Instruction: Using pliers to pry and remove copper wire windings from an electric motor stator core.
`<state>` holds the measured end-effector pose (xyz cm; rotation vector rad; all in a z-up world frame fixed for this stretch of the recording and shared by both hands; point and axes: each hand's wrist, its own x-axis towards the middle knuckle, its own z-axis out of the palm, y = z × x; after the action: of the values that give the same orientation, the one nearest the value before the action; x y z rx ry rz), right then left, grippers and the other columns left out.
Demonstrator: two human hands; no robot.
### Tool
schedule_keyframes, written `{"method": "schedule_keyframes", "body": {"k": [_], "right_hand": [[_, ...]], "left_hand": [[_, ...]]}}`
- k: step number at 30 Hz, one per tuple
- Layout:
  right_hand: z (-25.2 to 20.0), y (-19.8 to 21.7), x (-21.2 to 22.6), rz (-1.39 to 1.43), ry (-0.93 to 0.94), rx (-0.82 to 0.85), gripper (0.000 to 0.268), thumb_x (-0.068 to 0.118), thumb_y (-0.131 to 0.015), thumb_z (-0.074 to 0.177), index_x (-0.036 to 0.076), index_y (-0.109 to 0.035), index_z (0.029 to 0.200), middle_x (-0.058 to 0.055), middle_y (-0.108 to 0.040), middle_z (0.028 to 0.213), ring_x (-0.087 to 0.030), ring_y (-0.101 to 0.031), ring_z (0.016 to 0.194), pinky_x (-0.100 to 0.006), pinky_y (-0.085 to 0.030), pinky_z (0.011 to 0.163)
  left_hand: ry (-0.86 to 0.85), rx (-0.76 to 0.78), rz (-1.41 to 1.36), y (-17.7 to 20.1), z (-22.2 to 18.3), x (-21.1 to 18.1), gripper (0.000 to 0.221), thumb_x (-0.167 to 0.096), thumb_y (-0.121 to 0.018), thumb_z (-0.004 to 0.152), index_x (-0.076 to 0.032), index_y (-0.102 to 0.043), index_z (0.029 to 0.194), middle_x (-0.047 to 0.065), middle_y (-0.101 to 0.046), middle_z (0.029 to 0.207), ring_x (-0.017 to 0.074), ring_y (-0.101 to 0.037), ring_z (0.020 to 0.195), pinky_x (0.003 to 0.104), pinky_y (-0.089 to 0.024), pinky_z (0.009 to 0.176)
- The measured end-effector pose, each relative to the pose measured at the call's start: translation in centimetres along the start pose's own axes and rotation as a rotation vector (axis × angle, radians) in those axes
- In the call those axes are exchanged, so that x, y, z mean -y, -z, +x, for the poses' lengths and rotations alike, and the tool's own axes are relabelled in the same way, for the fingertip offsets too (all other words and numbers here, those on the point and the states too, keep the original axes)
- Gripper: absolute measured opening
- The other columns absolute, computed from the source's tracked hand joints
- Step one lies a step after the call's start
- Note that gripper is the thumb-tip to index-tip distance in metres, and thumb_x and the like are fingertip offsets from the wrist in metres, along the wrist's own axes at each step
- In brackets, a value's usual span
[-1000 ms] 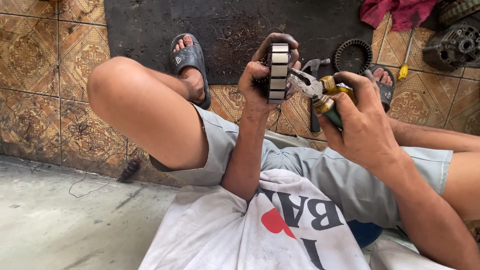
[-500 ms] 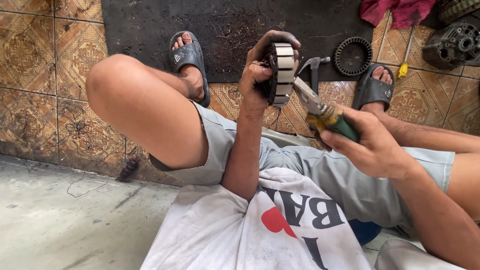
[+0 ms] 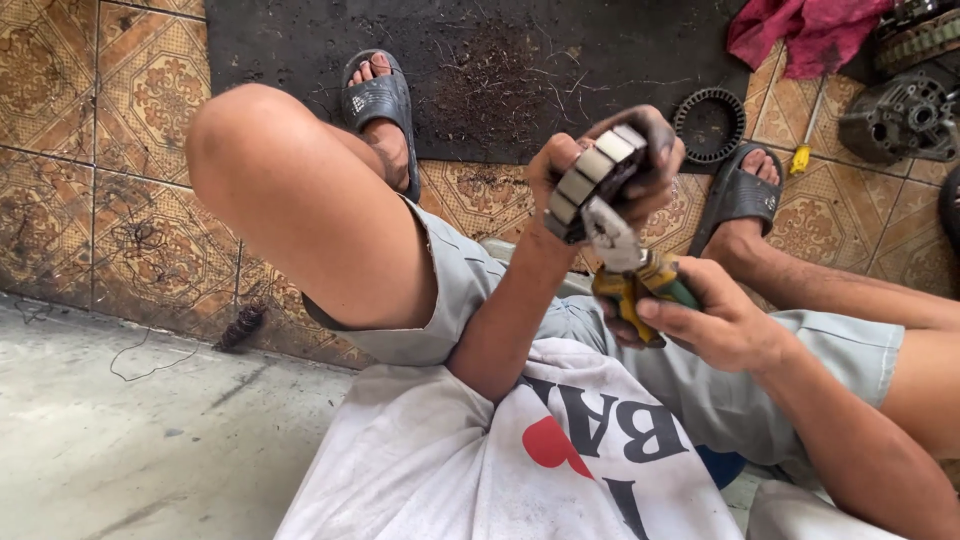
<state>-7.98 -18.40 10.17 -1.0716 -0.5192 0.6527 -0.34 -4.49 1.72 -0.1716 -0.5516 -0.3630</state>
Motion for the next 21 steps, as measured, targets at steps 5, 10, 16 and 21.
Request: {"method": "schedule_keyframes", "body": {"k": [5,10,16,21], "right_hand": [[-2.0,3.0,-0.2,-0.744,-0.132,-0.038,0.019,0.021,-0.059,0.096,0.004,-0.054,0.089,-0.006,-0.056,0.077,-0.019,-0.053,0.066,-0.032,-0.047,0.065],[-2.7,3.3,1.8,-1.015,-0.012,-0.167,0.028,0.022,-0.057,0.099,-0.002,-0.065,0.111,-0.009,-0.066,0.089,-0.020,-0.060,0.068,-0.036,-0.049,0.066],[-2.9,3.1,2.1,-1.060,-0.110,-0.201,0.036,0.024,-0.060,0.098,-0.002,-0.066,0.123,-0.010,-0.066,0.101,-0.023,-0.061,0.080,-0.035,-0.049,0.073],[-3.2,3.8,2.0,-0.511,-0.219,-0.451,0.036,0.013,-0.058,0.099,-0.011,-0.057,0.125,-0.018,-0.065,0.107,-0.024,-0.066,0.082,-0.033,-0.058,0.068]], "left_hand": [[-0.200,-0.313,0.724,-2.2,-0.8,-3.8,0.046,-0.022,-0.058,0.076,0.005,-0.063,0.113,0.014,-0.065,0.110,0.0202,-0.064,0.097,0.030,-0.057,0.077],[-0.210,-0.365,1.701,-4.6,-0.7,-3.9,0.043,-0.028,-0.049,0.079,-0.013,-0.064,0.117,0.003,-0.071,0.112,0.0169,-0.070,0.100,0.031,-0.058,0.092],[-0.316,-0.423,2.180,-3.4,-1.5,-3.2,0.055,-0.065,-0.035,0.102,-0.020,-0.050,0.129,0.006,-0.064,0.113,0.0193,-0.065,0.090,0.039,-0.061,0.076],[-0.267,-0.412,2.216,-3.3,-1.2,-3.2,0.051,-0.028,-0.062,0.090,-0.020,-0.047,0.138,0.006,-0.058,0.122,0.0193,-0.067,0.096,0.035,-0.068,0.074]]}}
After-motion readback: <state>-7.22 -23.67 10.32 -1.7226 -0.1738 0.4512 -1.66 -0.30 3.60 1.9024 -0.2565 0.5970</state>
